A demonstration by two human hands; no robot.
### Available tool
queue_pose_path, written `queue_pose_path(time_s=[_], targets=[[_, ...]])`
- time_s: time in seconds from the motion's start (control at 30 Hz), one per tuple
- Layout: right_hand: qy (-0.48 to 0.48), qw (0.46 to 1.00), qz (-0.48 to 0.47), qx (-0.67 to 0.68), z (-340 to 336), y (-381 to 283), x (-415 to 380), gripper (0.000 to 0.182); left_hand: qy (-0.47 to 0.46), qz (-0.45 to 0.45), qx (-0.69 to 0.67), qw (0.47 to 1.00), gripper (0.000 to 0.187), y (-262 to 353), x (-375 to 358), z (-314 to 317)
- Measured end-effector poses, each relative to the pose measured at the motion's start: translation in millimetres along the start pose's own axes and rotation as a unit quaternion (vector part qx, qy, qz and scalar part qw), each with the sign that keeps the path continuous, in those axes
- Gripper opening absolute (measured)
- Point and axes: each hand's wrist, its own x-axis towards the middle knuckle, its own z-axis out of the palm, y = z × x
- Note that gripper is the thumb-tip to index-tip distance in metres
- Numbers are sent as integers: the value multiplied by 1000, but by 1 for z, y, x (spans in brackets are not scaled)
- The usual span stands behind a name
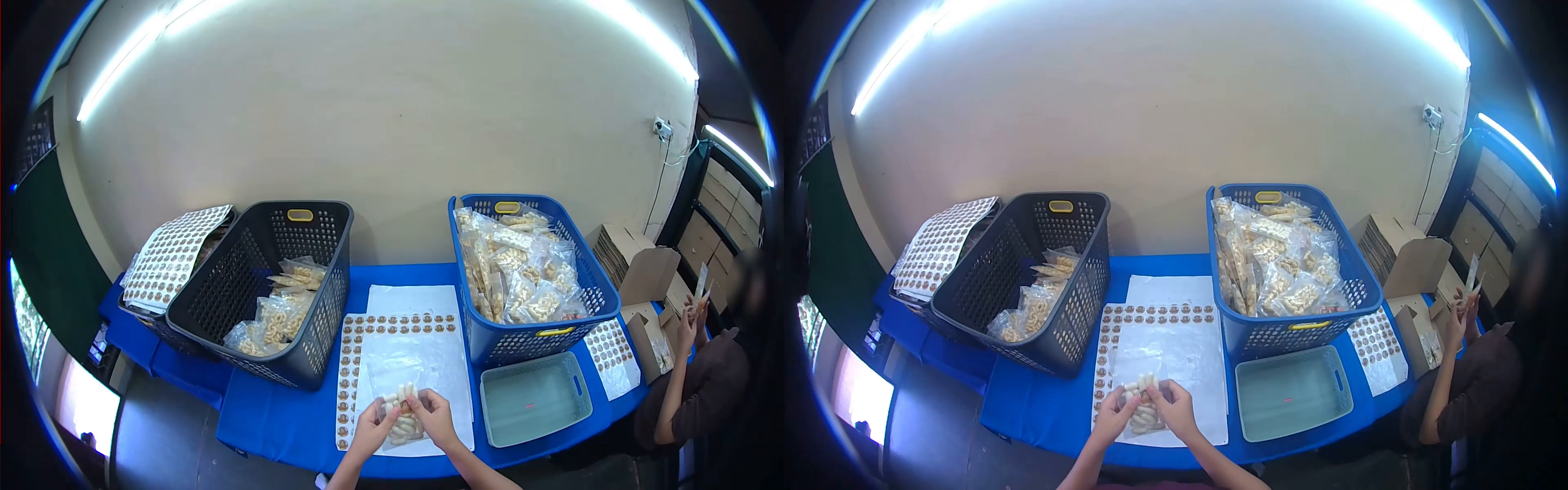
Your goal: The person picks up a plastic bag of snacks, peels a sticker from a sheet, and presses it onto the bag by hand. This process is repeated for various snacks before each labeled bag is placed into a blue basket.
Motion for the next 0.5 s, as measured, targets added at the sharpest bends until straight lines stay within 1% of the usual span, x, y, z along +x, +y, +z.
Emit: queue_pose_path(time_s=[0.07,0.1,0.13,0.17,0.2,0.23,0.3,0.33,0.43,0.5], targets=[[-9,1000,-6,28,7,5,0,17,15,-17,52,998,40,4,3,-12],[-15,999,-9,41,10,9,2,17,1,3,63,998,38,7,5,-15],[-17,999,-28,25,10,20,3,22,-12,25,74,997,37,9,7,-17],[-9,999,-41,3,11,22,3,22,-24,47,84,995,35,12,9,-18],[-1,998,-54,-18,11,23,2,22,-20,25,121,992,31,19,7,-17],[9,997,-66,-37,11,23,0,22,-28,27,109,993,31,18,7,-15],[30,996,-78,-28,5,19,-3,20,-49,31,86,995,30,15,7,-6],[43,995,-85,-24,0,17,-4,20,-55,36,100,993,30,15,7,0],[80,988,-96,-86,-17,4,-10,22,-80,19,184,980,30,30,8,18],[102,987,-106,-60,-16,4,-8,26,-96,28,161,982,30,12,15,15]])
